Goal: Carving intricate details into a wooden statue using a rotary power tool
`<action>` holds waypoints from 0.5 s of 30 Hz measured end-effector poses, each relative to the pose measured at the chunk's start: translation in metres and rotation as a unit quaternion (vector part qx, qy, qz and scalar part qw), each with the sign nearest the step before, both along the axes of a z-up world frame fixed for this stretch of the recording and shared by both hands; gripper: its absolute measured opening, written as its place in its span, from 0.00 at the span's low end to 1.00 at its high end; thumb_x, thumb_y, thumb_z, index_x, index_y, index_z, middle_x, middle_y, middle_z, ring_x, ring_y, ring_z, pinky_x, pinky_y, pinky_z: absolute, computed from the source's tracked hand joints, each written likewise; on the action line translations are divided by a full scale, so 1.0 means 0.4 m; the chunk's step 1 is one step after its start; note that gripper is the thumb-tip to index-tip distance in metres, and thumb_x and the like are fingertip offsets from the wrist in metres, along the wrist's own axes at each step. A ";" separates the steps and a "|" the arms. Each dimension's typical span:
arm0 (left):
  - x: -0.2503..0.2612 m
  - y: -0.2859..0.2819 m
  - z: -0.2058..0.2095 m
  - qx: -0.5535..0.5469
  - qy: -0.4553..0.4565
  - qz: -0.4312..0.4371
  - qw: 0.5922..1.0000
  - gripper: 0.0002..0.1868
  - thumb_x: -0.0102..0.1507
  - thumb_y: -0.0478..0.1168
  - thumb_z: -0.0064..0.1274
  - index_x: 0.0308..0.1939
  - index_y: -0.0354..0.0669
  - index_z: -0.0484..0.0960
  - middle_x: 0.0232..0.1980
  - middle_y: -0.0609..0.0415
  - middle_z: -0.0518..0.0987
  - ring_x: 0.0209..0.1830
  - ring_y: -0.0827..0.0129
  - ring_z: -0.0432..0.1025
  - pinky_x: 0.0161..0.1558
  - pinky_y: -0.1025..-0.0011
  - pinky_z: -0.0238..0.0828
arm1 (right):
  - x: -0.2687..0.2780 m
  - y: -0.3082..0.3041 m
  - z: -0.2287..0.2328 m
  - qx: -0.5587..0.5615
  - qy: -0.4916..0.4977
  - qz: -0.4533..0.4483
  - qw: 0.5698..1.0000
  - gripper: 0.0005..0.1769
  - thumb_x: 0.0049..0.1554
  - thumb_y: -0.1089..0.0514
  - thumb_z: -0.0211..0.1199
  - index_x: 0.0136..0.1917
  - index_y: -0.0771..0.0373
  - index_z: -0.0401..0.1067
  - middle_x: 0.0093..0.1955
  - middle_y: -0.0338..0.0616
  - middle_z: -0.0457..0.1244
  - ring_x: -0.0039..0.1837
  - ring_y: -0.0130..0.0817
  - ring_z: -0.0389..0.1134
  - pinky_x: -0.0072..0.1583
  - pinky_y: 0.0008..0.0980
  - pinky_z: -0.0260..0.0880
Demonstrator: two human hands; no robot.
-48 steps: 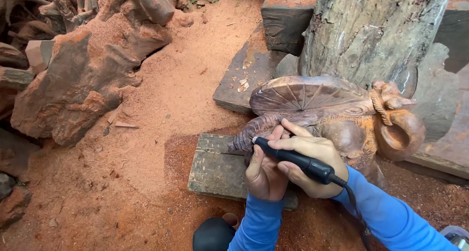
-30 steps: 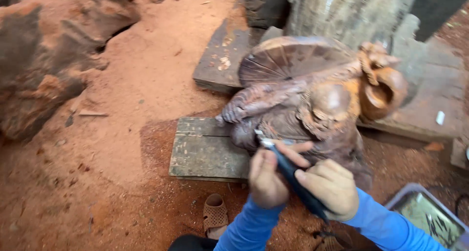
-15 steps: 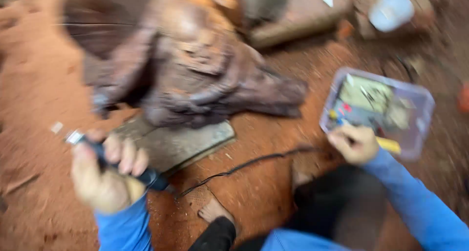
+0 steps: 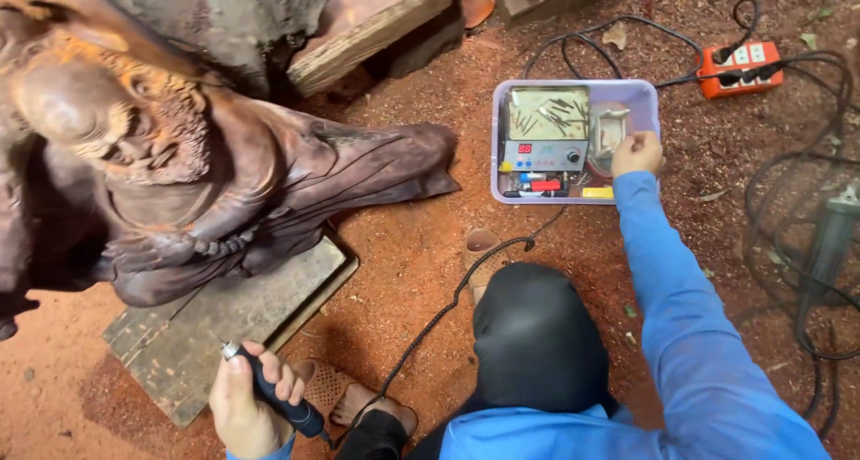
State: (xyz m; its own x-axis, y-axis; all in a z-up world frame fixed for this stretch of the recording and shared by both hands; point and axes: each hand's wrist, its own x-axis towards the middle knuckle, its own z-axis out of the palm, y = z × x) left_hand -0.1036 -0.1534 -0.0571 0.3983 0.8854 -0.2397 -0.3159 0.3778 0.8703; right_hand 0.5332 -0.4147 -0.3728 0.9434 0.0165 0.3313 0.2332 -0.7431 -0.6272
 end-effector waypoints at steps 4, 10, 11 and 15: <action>0.020 -0.004 0.010 0.005 0.069 0.022 0.997 0.15 0.75 0.49 0.43 0.49 0.39 0.70 0.28 0.54 0.63 0.17 0.72 0.55 0.17 0.74 0.52 | -0.009 -0.021 0.042 -0.041 0.135 -0.046 0.989 0.07 0.56 0.58 0.57 0.41 0.58 0.76 0.45 0.53 0.71 0.51 0.57 0.67 0.53 0.57 0.66; 0.046 0.011 -0.017 0.010 0.028 0.005 1.000 0.14 0.76 0.47 0.41 0.50 0.38 0.70 0.27 0.53 0.62 0.17 0.73 0.54 0.17 0.75 0.53 | -0.156 0.102 0.159 -0.178 0.288 0.128 0.932 0.23 0.69 0.37 0.55 0.46 0.57 0.75 0.39 0.43 0.69 0.42 0.40 0.69 0.52 0.49 0.75; 0.053 0.013 -0.015 0.002 0.031 0.000 1.000 0.14 0.75 0.47 0.41 0.48 0.39 0.70 0.27 0.54 0.62 0.17 0.72 0.55 0.17 0.74 0.52 | -0.153 0.120 0.135 -0.194 0.301 0.107 0.928 0.28 0.65 0.32 0.54 0.42 0.58 0.72 0.41 0.51 0.68 0.46 0.53 0.68 0.53 0.54 0.68; 0.079 0.008 0.001 -0.013 0.016 -0.017 1.000 0.15 0.74 0.49 0.45 0.46 0.40 0.70 0.26 0.55 0.63 0.15 0.72 0.56 0.17 0.73 0.54 | -0.155 0.161 0.106 -0.231 0.305 0.092 0.919 0.33 0.64 0.33 0.53 0.54 0.68 0.73 0.53 0.68 0.68 0.56 0.71 0.67 0.56 0.67 0.65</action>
State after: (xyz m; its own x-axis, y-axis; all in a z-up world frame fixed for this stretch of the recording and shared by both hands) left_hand -0.0719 -0.1500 -0.0567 0.4208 0.8646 -0.2746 -0.2750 0.4100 0.8696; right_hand 0.4713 -0.3501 -0.3304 0.9186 0.2003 -0.3407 0.0915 -0.9464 -0.3097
